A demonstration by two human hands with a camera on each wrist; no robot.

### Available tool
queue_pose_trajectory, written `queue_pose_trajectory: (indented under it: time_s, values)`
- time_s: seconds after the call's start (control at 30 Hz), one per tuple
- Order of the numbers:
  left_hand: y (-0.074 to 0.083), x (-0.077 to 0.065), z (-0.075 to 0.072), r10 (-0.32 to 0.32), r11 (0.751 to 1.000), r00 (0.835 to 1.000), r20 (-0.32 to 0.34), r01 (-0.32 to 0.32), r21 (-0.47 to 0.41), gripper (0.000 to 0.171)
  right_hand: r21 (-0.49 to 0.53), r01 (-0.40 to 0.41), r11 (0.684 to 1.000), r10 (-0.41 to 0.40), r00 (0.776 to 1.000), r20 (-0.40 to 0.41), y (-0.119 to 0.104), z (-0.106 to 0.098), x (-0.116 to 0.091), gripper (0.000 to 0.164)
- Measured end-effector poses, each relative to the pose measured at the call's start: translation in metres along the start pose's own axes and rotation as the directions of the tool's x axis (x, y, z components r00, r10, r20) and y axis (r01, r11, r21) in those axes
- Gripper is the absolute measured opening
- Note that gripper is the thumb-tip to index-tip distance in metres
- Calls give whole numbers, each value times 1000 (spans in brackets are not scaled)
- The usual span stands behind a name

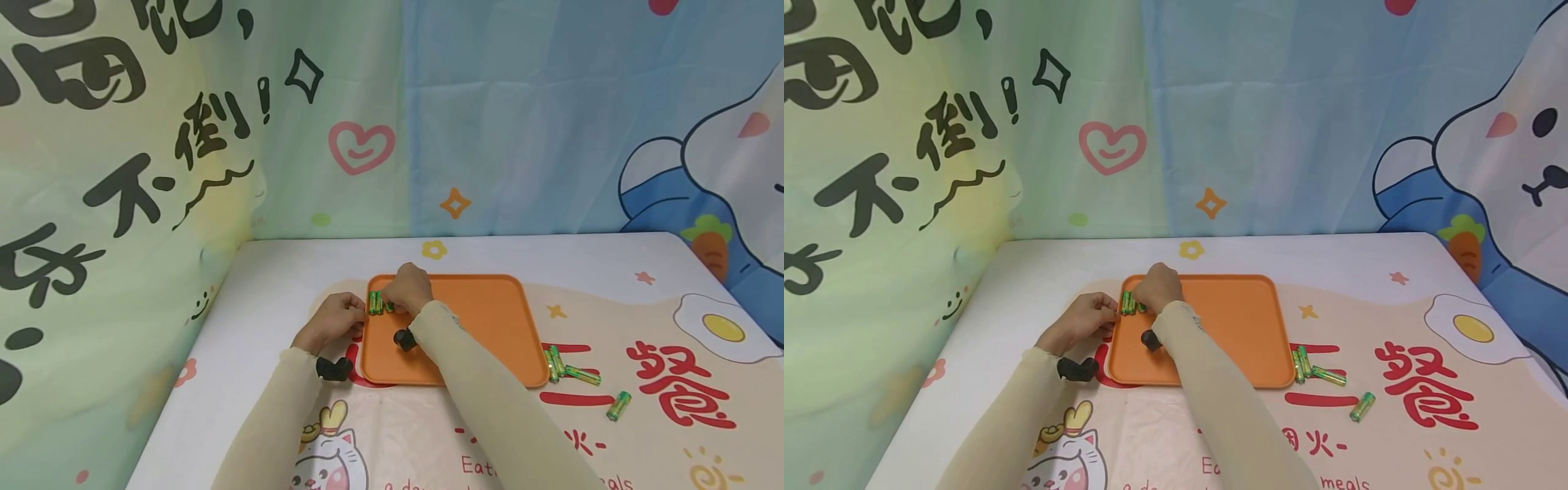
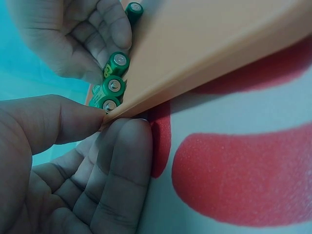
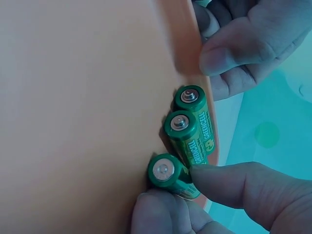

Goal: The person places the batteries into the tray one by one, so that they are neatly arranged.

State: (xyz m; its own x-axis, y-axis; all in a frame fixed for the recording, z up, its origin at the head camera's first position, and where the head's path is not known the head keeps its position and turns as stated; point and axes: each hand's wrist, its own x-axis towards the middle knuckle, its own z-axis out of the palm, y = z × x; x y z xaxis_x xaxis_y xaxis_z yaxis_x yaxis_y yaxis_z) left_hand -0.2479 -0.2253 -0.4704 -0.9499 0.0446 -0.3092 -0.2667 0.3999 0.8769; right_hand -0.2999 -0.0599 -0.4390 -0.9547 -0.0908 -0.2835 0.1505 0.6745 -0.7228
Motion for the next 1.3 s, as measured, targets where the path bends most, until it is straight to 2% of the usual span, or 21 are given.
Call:
queue_pose_trajectory:
  time_s: [0.3, 0.57, 0.83, 1.3]
  values:
    - [1, -2, 0, 7, 1000, 1000, -7, -7, 11, 13, 28, -4, 1000, 4, 1000, 11, 1, 0, 0, 44]
    - [1, -2, 1, 3, 1000, 1000, -5, -3, 10, 14, -9, 16, 1000, -16, 1000, 9, 2, -1, -1, 34]
    - [2, -2, 0, 4, 1000, 1000, -4, -4, 20, 14, 33, 19, 999, -19, 1000, 1, 2, -2, -1, 47]
    - [1, -1, 0, 0, 1000, 1000, -5, 0, 18, 14, 38, 9, 999, -9, 1000, -2, 2, -4, -1, 50]
